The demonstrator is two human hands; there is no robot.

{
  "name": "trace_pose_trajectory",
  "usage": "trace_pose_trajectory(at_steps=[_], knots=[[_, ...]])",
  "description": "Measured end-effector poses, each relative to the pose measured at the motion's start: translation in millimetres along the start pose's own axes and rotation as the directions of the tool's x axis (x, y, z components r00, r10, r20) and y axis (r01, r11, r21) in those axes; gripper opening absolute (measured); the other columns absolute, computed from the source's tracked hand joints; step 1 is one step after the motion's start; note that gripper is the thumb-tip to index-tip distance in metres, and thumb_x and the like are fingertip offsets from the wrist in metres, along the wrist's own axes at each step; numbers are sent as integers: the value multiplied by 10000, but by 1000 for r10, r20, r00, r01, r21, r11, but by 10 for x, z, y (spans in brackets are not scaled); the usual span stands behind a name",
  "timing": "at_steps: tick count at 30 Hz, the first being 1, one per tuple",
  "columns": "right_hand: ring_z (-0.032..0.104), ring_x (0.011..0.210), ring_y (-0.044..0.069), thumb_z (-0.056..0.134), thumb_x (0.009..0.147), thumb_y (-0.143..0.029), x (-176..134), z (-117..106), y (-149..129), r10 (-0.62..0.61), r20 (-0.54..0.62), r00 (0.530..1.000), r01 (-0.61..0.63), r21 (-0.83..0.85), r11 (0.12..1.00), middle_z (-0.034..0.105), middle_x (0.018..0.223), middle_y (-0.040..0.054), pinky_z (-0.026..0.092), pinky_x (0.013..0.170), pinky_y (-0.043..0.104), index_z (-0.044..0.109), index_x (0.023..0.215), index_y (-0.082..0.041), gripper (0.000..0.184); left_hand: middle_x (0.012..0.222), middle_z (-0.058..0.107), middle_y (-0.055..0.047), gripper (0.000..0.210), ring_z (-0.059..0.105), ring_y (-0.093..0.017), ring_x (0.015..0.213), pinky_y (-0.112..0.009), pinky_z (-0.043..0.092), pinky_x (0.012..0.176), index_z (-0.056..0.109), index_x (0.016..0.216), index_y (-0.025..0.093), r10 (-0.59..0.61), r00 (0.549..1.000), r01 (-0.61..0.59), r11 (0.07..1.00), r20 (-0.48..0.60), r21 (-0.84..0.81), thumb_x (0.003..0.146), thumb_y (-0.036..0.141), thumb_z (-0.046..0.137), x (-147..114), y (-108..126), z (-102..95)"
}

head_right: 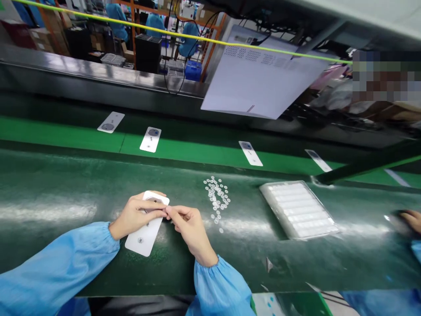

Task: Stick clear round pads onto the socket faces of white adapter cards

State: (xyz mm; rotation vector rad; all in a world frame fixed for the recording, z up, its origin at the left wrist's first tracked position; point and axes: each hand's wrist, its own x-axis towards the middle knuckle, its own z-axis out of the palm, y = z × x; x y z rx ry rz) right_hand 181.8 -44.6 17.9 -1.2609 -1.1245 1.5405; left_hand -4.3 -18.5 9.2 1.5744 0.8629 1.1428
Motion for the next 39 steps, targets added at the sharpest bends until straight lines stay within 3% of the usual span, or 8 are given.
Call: trace_pose_trajectory(at_steps=[5, 10, 16, 19, 22, 24, 29, 39], knots=[[310, 533, 88, 753, 800, -618, -9, -23, -18, 11, 41, 999, -11, 20, 1000, 523, 629, 7, 210, 445, 232, 758, 794, -144, 474, 1009, 788, -77, 122, 679, -278, 1047, -391, 512, 956, 839, 938, 278, 0, 1000, -1, 999, 7, 32, 874, 323, 745, 9, -2, -21], [293, 500, 75, 800, 757, -597, -28, -5, -39, 16, 41, 999, -16, -3, 1000, 437, 554, -36, 196, 432, 219, 740, 766, -146, 455, 942, 789, -71, 78, 680, -270, 964, -381, 510, 914, 840, 845, 274, -8, 1000, 9, 998, -10, 66, 818, 338, 805, 15, 8, -18], [322, 502, 81, 796, 757, -600, -44, 6, -72, 17, 42, 999, -14, -57, 998, 491, 574, -25, 228, 442, 225, 754, 815, -159, 447, 869, 777, -73, 129, 676, -271, 882, -406, 519, 895, 830, 794, 262, -60, 997, 63, 997, -53, 50, 723, 359, 877, 10, -20, -12], [346, 510, 82, 776, 783, -595, -41, -26, -96, 10, 82, 997, -1, -107, 994, 549, 604, -10, 244, 457, 229, 747, 798, -162, 434, 974, 778, -87, 179, 689, -276, 930, -404, 528, 911, 836, 869, 259, -36, 999, 37, 998, -32, 43, 716, 340, 883, 5, -34, -22], [367, 523, 86, 761, 803, -590, -31, -68, -124, 6, 131, 991, 16, -169, 986, 585, 631, 3, 242, 464, 232, 745, 777, -158, 433, 1195, 737, -95, 189, 696, -273, 1018, -398, 525, 951, 833, 975, 271, 12, 997, -12, 1000, 71, 6, 797, 331, 821, 4, -28, -32], [368, 522, 84, 753, 809, -596, -27, -84, -128, 17, 145, 989, 8, -174, 985, 588, 630, 3, 242, 466, 233, 748, 788, -155, 442, 1168, 747, -90, 148, 701, -264, 1000, -386, 528, 935, 837, 953, 271, 12, 995, -13, 1000, 94, 8, 830, 340, 792, 4, -19, -33], [362, 514, 83, 755, 802, -606, -35, -68, -88, 50, 115, 992, -36, -121, 992, 564, 606, -8, 243, 466, 228, 745, 812, -153, 453, 868, 773, -74, 143, 684, -253, 854, -366, 529, 821, 834, 809, 249, -25, 999, 26, 998, -21, 63, 731, 361, 875, 1, -18, -21], [428, 547, 103, 735, 830, -559, -49, 8, -170, -47, 114, 992, 68, -187, 980, 581, 623, 2, 326, 518, 253, 711, 737, -161, 410, 861, 764, -67, 187, 679, -240, 834, -346, 511, 788, 797, 755, 223, -33, 998, 38, 994, -49, 104, 690, 363, 902, -3, -36, -22]])
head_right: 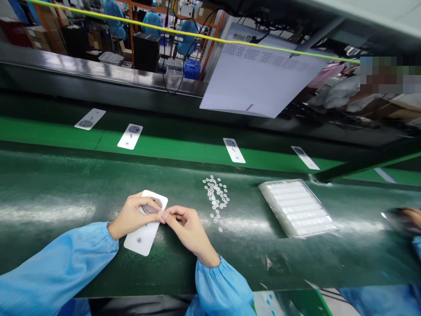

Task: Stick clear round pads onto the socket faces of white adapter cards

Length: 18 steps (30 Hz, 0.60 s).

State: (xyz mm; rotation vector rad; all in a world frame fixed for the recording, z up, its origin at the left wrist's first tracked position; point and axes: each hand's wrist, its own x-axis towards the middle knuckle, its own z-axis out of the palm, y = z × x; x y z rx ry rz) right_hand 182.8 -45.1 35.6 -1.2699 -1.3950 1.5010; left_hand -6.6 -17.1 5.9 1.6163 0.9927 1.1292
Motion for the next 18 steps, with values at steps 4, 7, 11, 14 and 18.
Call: trace_pose_trajectory(at_steps=[4, 7, 11, 14, 18], knots=[[442, 555, 104, 738, 825, -555, 1, 11, -2, -3, -14, 1000, 3, -40, 999, 614, 653, 13, 341, 528, 252, 713, 758, -155, 407, 833, 762, -47, 173, 675, -211, 810, -312, 507, 759, 787, 739, 211, 43, 999, -43, 999, -10, 2, 680, 314, 912, -5, -9, 6], [417, 543, 98, 740, 825, -556, 6, -8, 16, 2, 16, 1000, -2, -21, 1000, 581, 626, -3, 320, 512, 246, 704, 761, -155, 408, 831, 759, -40, 248, 669, -195, 783, -291, 510, 725, 803, 785, 203, 65, 998, -64, 998, -20, 15, 611, 303, 950, -7, -28, 15], [380, 532, 88, 762, 810, -553, 19, -48, 41, 15, 60, 998, -17, 40, 999, 540, 603, -21, 283, 490, 236, 699, 766, -159, 401, 915, 780, -58, 264, 691, -204, 836, -301, 531, 765, 830, 915, 217, 102, 993, -100, 994, 52, -51, 685, 317, 913, -5, -51, 14], [370, 524, 85, 765, 813, -545, 19, -56, 40, 22, 67, 998, -25, 41, 999, 530, 592, -25, 276, 484, 234, 702, 764, -158, 395, 877, 783, -52, 148, 689, -202, 838, -307, 527, 776, 837, 894, 230, 124, 988, -118, 990, 93, -73, 766, 302, 859, -2, -51, 8], [373, 512, 82, 733, 849, -533, 11, -33, 28, -10, 28, 1000, 10, -8, 1000, 535, 590, -23, 299, 487, 234, 702, 762, -153, 391, 834, 775, -48, 154, 677, -196, 805, -299, 519, 745, 833, 826, 220, 115, 993, -115, 993, 8, -32, 707, 291, 900, 2, -37, 11]])
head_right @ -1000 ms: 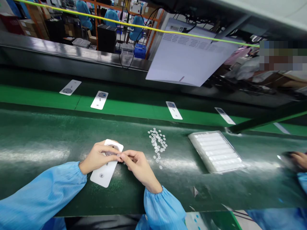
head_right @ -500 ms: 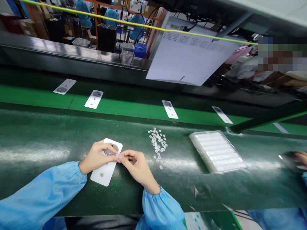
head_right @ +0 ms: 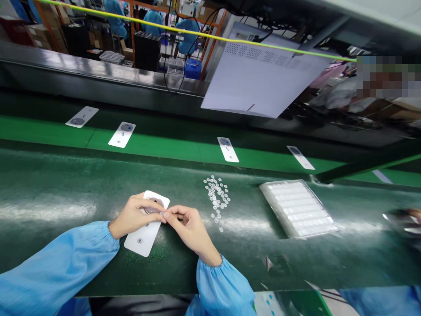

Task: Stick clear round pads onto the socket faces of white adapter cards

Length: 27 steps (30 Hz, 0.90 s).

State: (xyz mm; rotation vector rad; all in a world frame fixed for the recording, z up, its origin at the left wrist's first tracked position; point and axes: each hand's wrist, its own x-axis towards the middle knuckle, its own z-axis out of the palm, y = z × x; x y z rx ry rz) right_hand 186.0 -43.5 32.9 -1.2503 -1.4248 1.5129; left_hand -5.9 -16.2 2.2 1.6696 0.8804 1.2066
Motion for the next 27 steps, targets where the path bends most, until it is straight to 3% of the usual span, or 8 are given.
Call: trace_pose_trajectory(at_steps=[5, 11, 16, 20, 27], knots=[[478, 561, 111, 701, 882, -499, -17, 0, 19, -48, -37, 998, 45, -94, 995, 603, 645, 8, 384, 522, 237, 702, 792, -157, 353, 846, 786, -38, 181, 681, -198, 809, -304, 521, 762, 829, 849, 217, -10, 1000, 10, 1000, 16, 12, 694, 266, 909, 11, 13, -1], [586, 682, 155, 651, 928, -456, -36, -28, 24, -216, -116, 969, 182, -256, 950, 673, 809, 58, 442, 556, 249, 725, 848, -178, 298, 912, 803, -32, 74, 707, -197, 884, -311, 528, 832, 831, 907, 242, 4, 998, -3, 1000, 62, -6, 854, 233, 780, 17, 27, -8], [482, 547, 106, 711, 870, -523, -11, -36, 48, -53, -77, 996, 46, -90, 995, 626, 672, 23, 362, 480, 229, 733, 848, -153, 371, 906, 798, -58, 86, 719, -207, 858, -298, 552, 753, 838, 914, 238, 18, 999, -17, 999, 40, -33, 849, 231, 783, 1, 5, -4], [375, 489, 71, 778, 799, -560, 3, -43, 62, 70, -48, 996, -67, 74, 995, 552, 599, -18, 263, 437, 213, 727, 861, -146, 422, 951, 801, -55, 127, 727, -210, 893, -297, 560, 794, 836, 946, 251, 7, 999, -4, 999, 50, -44, 826, 220, 806, -1, -11, -1], [317, 473, 61, 808, 752, -584, 3, -43, 49, 113, -47, 992, -107, 119, 987, 490, 548, -40, 223, 435, 222, 740, 817, -137, 456, 941, 799, -54, 112, 725, -203, 880, -289, 558, 801, 837, 933, 236, 10, 999, -8, 999, 49, -33, 825, 232, 808, 0, -3, 4]])
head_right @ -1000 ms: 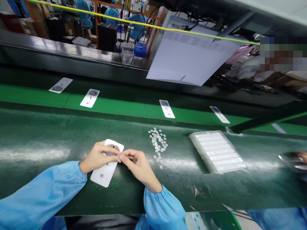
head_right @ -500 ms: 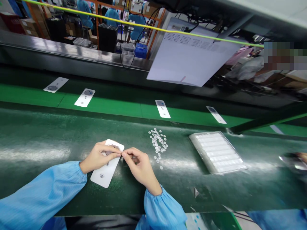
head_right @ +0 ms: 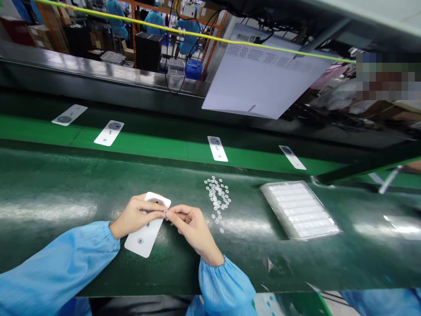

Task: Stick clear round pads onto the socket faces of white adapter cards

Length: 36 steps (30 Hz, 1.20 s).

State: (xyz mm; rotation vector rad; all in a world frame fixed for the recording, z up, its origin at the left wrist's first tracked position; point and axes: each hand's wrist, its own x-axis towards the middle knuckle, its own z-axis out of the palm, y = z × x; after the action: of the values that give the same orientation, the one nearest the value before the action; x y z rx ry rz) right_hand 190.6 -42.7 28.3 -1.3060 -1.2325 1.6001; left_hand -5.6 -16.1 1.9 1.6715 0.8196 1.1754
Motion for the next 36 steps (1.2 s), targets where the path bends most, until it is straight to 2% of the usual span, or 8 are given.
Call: trace_pose_trajectory(at_steps=[5, 11, 15, 18, 24, 28, 33, 36], knots=[[358, 481, 72, 798, 742, -609, 4, -4, -16, -5, -20, 1000, 5, -30, 1000, 519, 560, -24, 239, 428, 223, 731, 797, -140, 477, 954, 797, -56, 113, 721, -206, 893, -298, 558, 806, 832, 955, 240, 20, 999, -21, 999, 30, 30, 862, 269, 774, 3, 1, -9], [439, 508, 94, 803, 765, -543, -11, -8, -66, -102, -17, 995, 99, -111, 989, 577, 587, -4, 305, 443, 223, 721, 772, -153, 398, 1028, 792, -68, 152, 723, -219, 951, -335, 564, 870, 818, 1000, 240, -13, 997, 9, 999, 73, 54, 862, 286, 772, -2, -1, -17], [550, 555, 137, 748, 811, -550, -18, 25, -59, -153, -78, 985, 137, -176, 975, 657, 635, 36, 418, 502, 251, 740, 771, -157, 395, 1146, 751, -102, 391, 706, -246, 1045, -363, 554, 944, 758, 1151, 199, -40, 999, 40, 994, -3, 103, 769, 235, 829, 13, 50, -13], [614, 625, 179, 725, 835, -525, -6, 88, -34, -204, -126, 971, 169, -246, 954, 701, 684, 69, 469, 545, 271, 757, 781, -158, 373, 1241, 701, -125, 477, 668, -258, 1145, -386, 527, 1012, 689, 1259, 180, -1, 1000, 4, 992, -22, 122, 787, 168, 756, 21, 76, -1], [621, 626, 190, 709, 841, -523, 30, 197, -6, -228, -164, 960, 172, -298, 939, 713, 721, 85, 470, 516, 274, 761, 790, -153, 377, 1387, 606, -132, 617, 565, -268, 1302, -430, 463, 1109, 551, 1414, 201, 29, 998, -21, 990, -55, 141, 817, 140, 693, -16, 4, 29], [618, 627, 197, 707, 843, -528, 44, 201, 10, -225, -157, 962, 173, -291, 941, 680, 663, 68, 475, 517, 280, 764, 793, -156, 380, 1429, 566, -128, 736, 523, -276, 1343, -440, 433, 1140, 453, 1494, 219, 52, 997, -45, 989, -53, 140, 802, 111, 678, -42, -29, 43], [632, 685, 225, 718, 840, -533, 60, 188, 20, -235, -153, 960, 190, -262, 946, 600, 565, 36, 488, 542, 289, 763, 802, -173, 364, 1435, 557, -119, 768, 518, -272, 1345, -434, 426, 1145, 429, 1508, 227, 57, 998, -52, 990, -36, 129, 788, 76, 652, -48, -16, 47], [617, 671, 210, 733, 819, -563, 67, 183, -1, -215, -136, 967, 180, -232, 956, 629, 607, 46, 475, 537, 282, 760, 808, -169, 395, 1414, 576, -121, 751, 539, -270, 1323, -437, 441, 1132, 442, 1498, 223, 60, 997, -55, 991, -41, 122, 791, 73, 643, -41, 10, 44]])
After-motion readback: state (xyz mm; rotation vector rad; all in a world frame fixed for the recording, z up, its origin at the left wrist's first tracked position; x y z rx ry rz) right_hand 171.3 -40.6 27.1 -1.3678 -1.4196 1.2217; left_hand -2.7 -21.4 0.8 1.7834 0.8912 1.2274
